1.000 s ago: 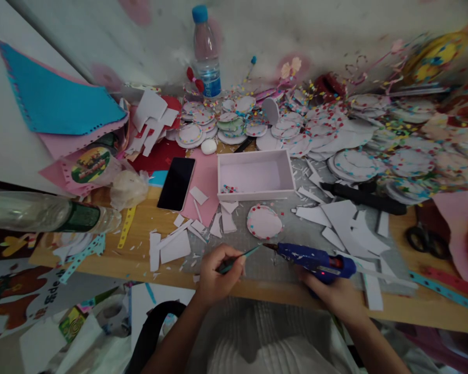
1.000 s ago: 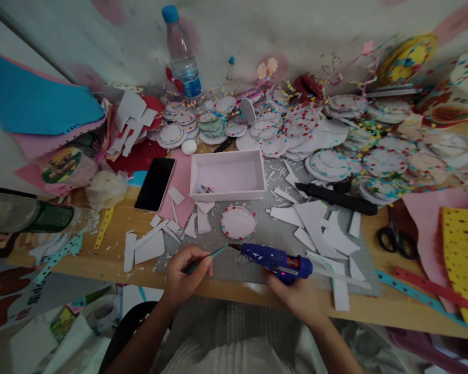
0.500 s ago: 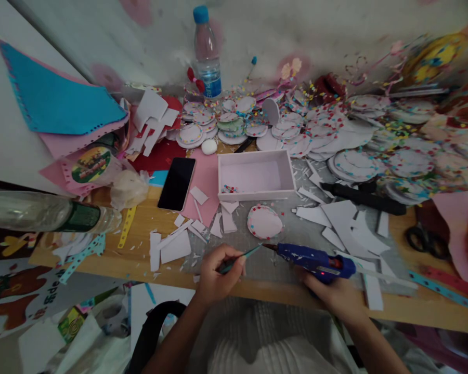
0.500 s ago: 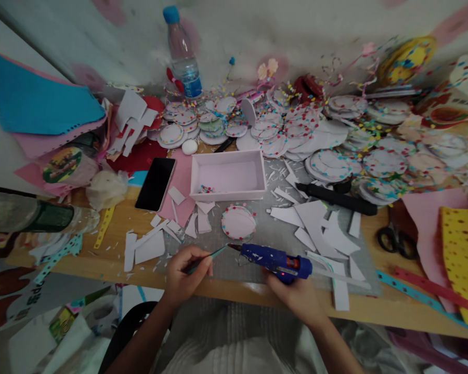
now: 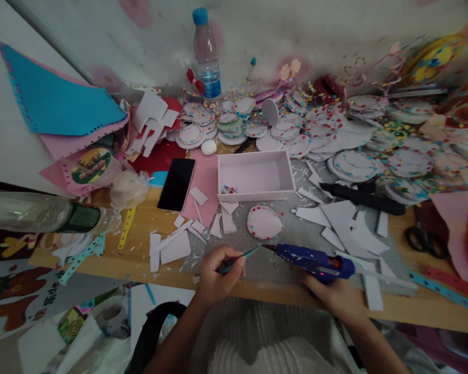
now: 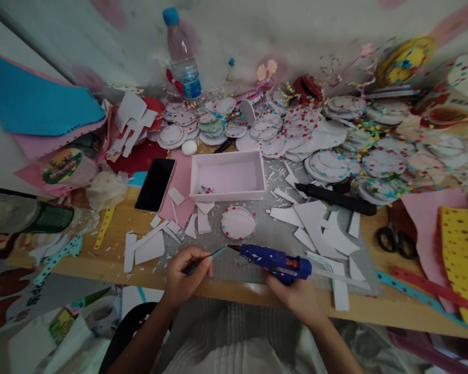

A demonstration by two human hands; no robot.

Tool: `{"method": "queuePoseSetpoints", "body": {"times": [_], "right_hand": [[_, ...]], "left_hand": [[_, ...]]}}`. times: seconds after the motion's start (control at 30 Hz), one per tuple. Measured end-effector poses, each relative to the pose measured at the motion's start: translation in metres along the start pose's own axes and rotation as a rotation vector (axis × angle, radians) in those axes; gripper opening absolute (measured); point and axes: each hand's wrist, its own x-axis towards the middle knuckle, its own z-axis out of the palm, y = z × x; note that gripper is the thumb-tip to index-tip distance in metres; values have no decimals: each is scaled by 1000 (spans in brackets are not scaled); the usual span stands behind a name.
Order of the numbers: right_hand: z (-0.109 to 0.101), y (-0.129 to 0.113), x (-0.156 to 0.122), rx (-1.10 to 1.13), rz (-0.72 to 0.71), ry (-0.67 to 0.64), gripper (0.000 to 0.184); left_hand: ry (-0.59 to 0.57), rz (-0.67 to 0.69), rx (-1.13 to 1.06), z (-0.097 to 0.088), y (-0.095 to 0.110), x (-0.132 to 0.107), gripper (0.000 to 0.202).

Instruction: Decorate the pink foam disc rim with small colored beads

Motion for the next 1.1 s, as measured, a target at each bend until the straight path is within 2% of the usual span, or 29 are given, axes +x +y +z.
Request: {"method": "queuePoseSetpoints", "body": {"times": [0.13, 0.3, 0.43, 0.83, 1.1], "right_hand": [[1, -8, -4, -31, 32, 79, 23], [0, -2, 0, -30, -17, 0, 21], [-1, 4, 1, -33, -36, -21, 21], [-1, 10, 3, -40, -115, -11, 23], [1, 6, 3, -21, -103, 1, 24]], "left_hand": [[4, 5, 11, 0, 1, 1, 9], [9, 50, -4, 1, 1, 2, 6], [14, 32, -6, 1, 1, 0, 6], [17, 21, 2, 1, -2, 0, 6], [6, 13, -25, 0, 0, 1, 6]]}}
